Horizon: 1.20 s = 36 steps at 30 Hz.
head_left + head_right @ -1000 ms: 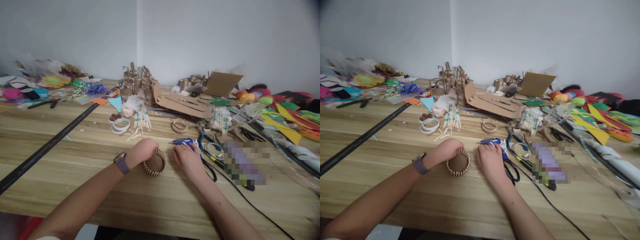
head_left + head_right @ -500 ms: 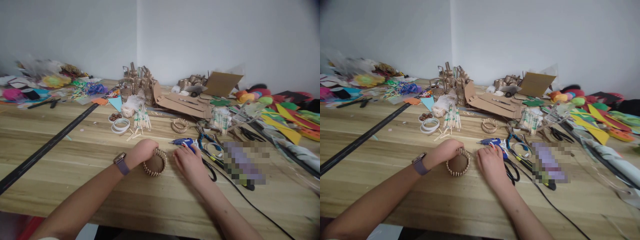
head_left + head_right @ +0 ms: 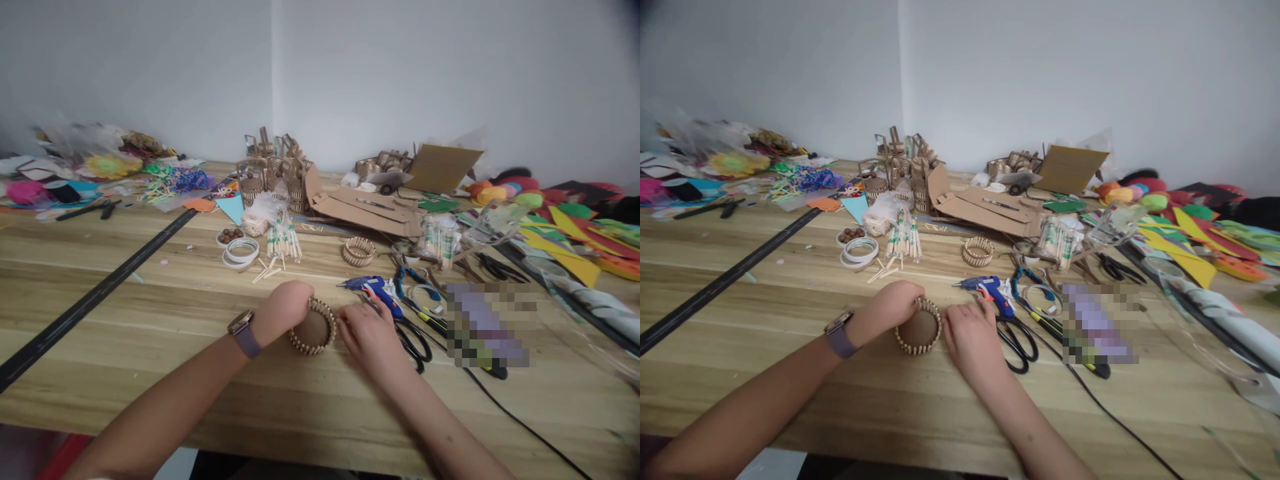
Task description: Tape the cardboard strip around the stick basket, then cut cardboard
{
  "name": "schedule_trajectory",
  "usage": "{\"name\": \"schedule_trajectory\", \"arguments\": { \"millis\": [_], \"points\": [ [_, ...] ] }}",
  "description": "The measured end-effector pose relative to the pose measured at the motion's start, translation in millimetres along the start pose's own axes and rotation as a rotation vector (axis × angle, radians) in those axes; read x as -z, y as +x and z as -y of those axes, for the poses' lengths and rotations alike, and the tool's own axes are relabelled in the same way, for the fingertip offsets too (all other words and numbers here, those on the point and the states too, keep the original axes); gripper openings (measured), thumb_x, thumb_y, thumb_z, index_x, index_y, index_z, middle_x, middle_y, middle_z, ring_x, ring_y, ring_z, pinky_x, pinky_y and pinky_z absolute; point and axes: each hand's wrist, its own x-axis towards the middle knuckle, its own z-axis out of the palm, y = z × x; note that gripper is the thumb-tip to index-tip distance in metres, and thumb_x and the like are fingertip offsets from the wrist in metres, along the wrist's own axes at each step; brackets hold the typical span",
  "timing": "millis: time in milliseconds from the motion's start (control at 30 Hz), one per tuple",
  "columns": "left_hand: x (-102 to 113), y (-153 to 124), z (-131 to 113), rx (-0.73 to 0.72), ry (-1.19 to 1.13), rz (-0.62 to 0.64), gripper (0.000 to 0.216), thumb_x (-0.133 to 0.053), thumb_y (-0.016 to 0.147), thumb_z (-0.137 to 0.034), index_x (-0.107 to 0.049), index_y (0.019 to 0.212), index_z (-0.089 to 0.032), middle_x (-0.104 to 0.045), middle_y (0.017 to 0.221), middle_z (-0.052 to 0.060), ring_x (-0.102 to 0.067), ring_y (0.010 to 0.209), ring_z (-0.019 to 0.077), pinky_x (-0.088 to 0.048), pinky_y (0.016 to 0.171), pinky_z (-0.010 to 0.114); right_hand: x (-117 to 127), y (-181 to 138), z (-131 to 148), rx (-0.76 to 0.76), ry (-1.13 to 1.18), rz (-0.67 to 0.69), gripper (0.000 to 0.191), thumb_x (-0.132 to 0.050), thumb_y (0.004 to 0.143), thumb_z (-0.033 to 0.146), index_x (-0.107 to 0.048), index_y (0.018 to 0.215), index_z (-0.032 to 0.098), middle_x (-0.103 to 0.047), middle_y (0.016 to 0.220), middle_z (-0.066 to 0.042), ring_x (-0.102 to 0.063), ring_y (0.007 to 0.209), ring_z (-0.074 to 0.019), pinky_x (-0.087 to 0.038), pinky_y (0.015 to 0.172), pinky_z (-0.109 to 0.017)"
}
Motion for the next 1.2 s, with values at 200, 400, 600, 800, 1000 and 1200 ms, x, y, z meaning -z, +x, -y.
{"name": "schedule_trajectory", "arguments": {
  "millis": [200, 400, 600, 800, 1000, 1200],
  "points": [
    [0.1, -14.2, -3.0, 0.034, 0.026, 0.011, 0.025, -0.045, 0.083, -0.007, -0.069, 0.088, -0.015, -0.072, 0.094, 0.013, -0.067, 0.092, 0.0258, -0.049, 0.08, 0.035, 3.3, 4.9, -0.7, -0.078, 0.123, 0.07, 0.02, -0.047, 0.095, 0.025, -0.063, 0.085, 0.022, -0.073, 0.084, -0.003, -0.065, 0.089, -0.0218, -0.025, 0.103, -0.046],
    [10.6, -18.0, -9.2, -0.001, 0.037, 0.01, 0.016, -0.054, 0.089, -0.024, -0.068, 0.086, -0.016, -0.071, 0.087, 0.012, -0.067, 0.087, 0.0267, -0.049, 0.074, 0.034, 7.0, 17.5, 0.5, -0.058, 0.115, 0.09, 0.018, -0.053, 0.09, 0.022, -0.065, 0.075, 0.022, -0.072, 0.077, -0.002, -0.063, 0.083, -0.0203, -0.026, 0.101, -0.045],
    [8.8, -12.4, -14.3, -0.083, 0.03, 0.007, 0.024, -0.048, 0.093, -0.02, -0.07, 0.084, -0.017, -0.071, 0.083, 0.01, -0.067, 0.083, 0.024, -0.048, 0.074, 0.032, 7.8, 35.4, 0.8, -0.01, 0.061, 0.159, 0.022, -0.051, 0.089, 0.018, -0.067, 0.075, 0.02, -0.073, 0.082, -0.005, -0.062, 0.088, -0.022, -0.023, 0.103, -0.047],
    [2.7, -12.5, -9.4, -0.064, 0.018, -0.003, 0.025, -0.047, 0.094, -0.021, -0.07, 0.088, -0.015, -0.071, 0.087, 0.013, -0.067, 0.087, 0.0265, -0.049, 0.079, 0.034, 6.9, 35.8, -5.2, 0.007, 0.131, 0.104, 0.017, -0.051, 0.092, 0.022, -0.068, 0.092, 0.021, -0.074, 0.095, -0.007, -0.063, 0.097, -0.0242, -0.022, 0.105, -0.049],
    [2.3, -18.1, -6.7, -0.082, -0.058, 0.011, 0.028, -0.059, 0.09, -0.028, -0.061, 0.116, -0.016, -0.07, 0.107, 0.011, -0.065, 0.103, 0.0265, -0.049, 0.086, 0.034, 13.7, 0.0, -8.7, -0.055, 0.209, -0.092, 0.017, -0.048, 0.095, 0.025, -0.065, 0.095, 0.023, -0.073, 0.097, -0.005, -0.064, 0.097, -0.0227, -0.029, 0.102, -0.044],
    [6.0, -21.9, -12.9, -0.211, -0.158, -0.23, 0.033, -0.052, 0.094, -0.023, -0.055, 0.127, -0.017, -0.061, 0.129, 0.011, -0.053, 0.121, 0.0241, -0.04, 0.104, 0.038, 2.1, -51.3, 17.0, -0.12, 0.325, -0.182, 0.013, -0.051, 0.093, 0.024, -0.063, 0.088, 0.024, -0.073, 0.086, -0.002, -0.066, 0.083, -0.0198, -0.039, 0.09, -0.037]
  ]
}}
